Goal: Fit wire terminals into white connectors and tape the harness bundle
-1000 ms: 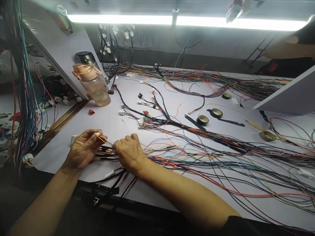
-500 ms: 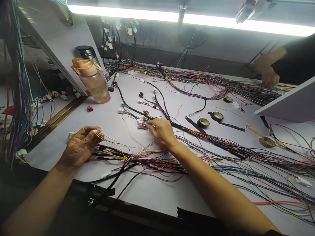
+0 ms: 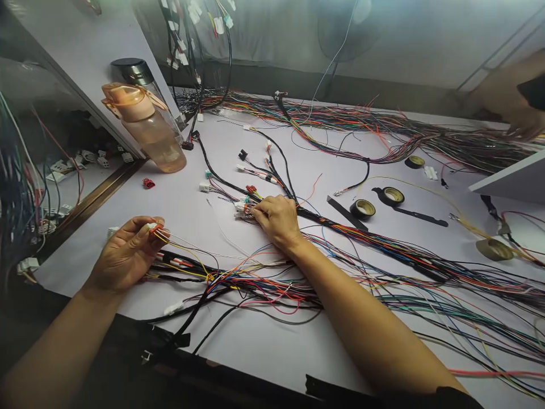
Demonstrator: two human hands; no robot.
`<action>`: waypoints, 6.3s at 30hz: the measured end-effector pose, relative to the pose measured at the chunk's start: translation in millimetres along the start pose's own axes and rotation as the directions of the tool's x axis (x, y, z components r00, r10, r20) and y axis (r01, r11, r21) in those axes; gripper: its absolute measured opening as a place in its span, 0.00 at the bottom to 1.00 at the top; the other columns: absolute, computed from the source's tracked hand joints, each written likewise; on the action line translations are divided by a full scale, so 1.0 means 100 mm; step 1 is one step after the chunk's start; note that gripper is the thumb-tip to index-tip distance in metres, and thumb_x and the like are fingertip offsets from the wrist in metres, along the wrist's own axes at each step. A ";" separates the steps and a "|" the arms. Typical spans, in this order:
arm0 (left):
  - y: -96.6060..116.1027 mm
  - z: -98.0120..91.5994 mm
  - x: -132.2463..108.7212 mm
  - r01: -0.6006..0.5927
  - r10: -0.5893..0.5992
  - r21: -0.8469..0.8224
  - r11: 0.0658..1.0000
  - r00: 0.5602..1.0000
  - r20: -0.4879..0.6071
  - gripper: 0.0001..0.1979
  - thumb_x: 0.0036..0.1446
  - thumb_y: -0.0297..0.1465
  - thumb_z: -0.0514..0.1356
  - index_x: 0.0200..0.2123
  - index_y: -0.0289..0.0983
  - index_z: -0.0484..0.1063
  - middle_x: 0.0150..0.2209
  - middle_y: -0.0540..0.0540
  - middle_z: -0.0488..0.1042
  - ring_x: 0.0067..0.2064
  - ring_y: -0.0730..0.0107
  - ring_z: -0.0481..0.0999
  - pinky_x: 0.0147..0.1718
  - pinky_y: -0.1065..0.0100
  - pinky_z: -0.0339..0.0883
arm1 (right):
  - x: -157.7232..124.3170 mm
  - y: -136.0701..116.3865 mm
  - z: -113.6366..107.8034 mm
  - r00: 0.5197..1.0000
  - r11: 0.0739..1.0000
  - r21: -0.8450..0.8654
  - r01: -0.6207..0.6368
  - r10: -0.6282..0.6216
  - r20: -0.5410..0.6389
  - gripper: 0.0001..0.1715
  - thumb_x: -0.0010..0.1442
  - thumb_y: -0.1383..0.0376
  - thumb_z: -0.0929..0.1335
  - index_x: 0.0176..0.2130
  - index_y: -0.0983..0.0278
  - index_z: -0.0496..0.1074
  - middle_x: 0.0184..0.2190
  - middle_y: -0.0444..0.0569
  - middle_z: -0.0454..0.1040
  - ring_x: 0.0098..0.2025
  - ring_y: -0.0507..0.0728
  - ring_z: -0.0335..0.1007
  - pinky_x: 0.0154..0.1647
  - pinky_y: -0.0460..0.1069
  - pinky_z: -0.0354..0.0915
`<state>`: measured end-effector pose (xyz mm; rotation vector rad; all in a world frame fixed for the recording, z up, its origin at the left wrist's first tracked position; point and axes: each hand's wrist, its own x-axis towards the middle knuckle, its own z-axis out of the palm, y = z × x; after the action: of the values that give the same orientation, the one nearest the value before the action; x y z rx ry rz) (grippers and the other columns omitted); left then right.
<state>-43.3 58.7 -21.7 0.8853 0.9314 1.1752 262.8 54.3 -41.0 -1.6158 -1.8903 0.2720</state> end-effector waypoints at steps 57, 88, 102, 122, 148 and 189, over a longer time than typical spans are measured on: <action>0.14 0.51 0.26 -0.413 0.233 0.765 0.494 0.910 0.342 0.17 0.45 0.27 0.69 0.42 0.41 0.80 0.42 0.46 0.77 0.45 0.64 0.73 0.51 0.68 0.64 | -0.02 0.05 0.02 0.999 0.977 0.214 0.009 -0.001 -0.040 0.05 0.59 0.65 0.70 0.35 0.61 0.79 0.32 0.44 0.80 0.32 0.52 0.73 0.37 0.47 0.63; -0.43 1.03 0.59 -0.115 -0.022 0.369 0.922 0.937 0.348 0.10 0.53 0.35 0.66 0.38 0.37 0.80 0.37 0.45 0.80 0.37 0.71 0.77 0.38 0.70 0.72 | 0.03 0.19 -0.06 0.940 0.939 0.100 0.329 -0.316 -0.132 0.14 0.63 0.55 0.67 0.44 0.59 0.76 0.34 0.44 0.79 0.37 0.54 0.68 0.40 0.51 0.56; -0.40 1.07 0.56 -0.032 -0.082 0.330 0.943 0.941 0.327 0.12 0.55 0.36 0.64 0.41 0.38 0.79 0.38 0.45 0.80 0.38 0.69 0.78 0.34 0.70 0.74 | 0.03 0.14 -0.05 0.923 0.936 0.047 0.348 -0.333 -0.195 0.17 0.68 0.56 0.62 0.40 0.60 0.76 0.32 0.46 0.78 0.35 0.54 0.68 0.38 0.51 0.56; -0.36 1.19 0.57 0.089 -0.141 0.234 0.968 0.966 0.218 0.11 0.49 0.35 0.68 0.33 0.34 0.78 0.31 0.48 0.77 0.28 0.76 0.73 0.31 0.70 0.70 | -0.02 0.07 0.01 0.899 0.909 0.160 0.384 -0.329 -0.290 0.07 0.63 0.61 0.68 0.37 0.56 0.77 0.39 0.45 0.75 0.42 0.54 0.68 0.44 0.52 0.63; -0.50 1.26 0.53 0.348 -0.274 -0.241 0.906 0.916 0.291 0.05 0.56 0.28 0.64 0.37 0.36 0.77 0.37 0.49 0.77 0.35 0.77 0.74 0.37 0.75 0.70 | -0.05 -0.02 -0.02 0.864 0.918 0.091 0.386 -0.325 -0.384 0.08 0.62 0.64 0.68 0.41 0.53 0.77 0.43 0.46 0.74 0.46 0.57 0.66 0.48 0.55 0.64; -0.47 1.27 0.46 0.370 -0.288 -0.326 0.870 0.918 0.272 0.05 0.57 0.24 0.62 0.38 0.32 0.77 0.36 0.47 0.77 0.36 0.76 0.76 0.37 0.75 0.71 | -0.11 -0.09 -0.06 0.808 0.910 -0.133 0.393 -0.411 -0.423 0.13 0.58 0.67 0.71 0.43 0.54 0.73 0.39 0.41 0.78 0.44 0.54 0.68 0.49 0.55 0.55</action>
<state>97.2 86.5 -24.7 0.5053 0.6224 0.8946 259.4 40.1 -35.3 -1.1283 -1.8173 -0.2970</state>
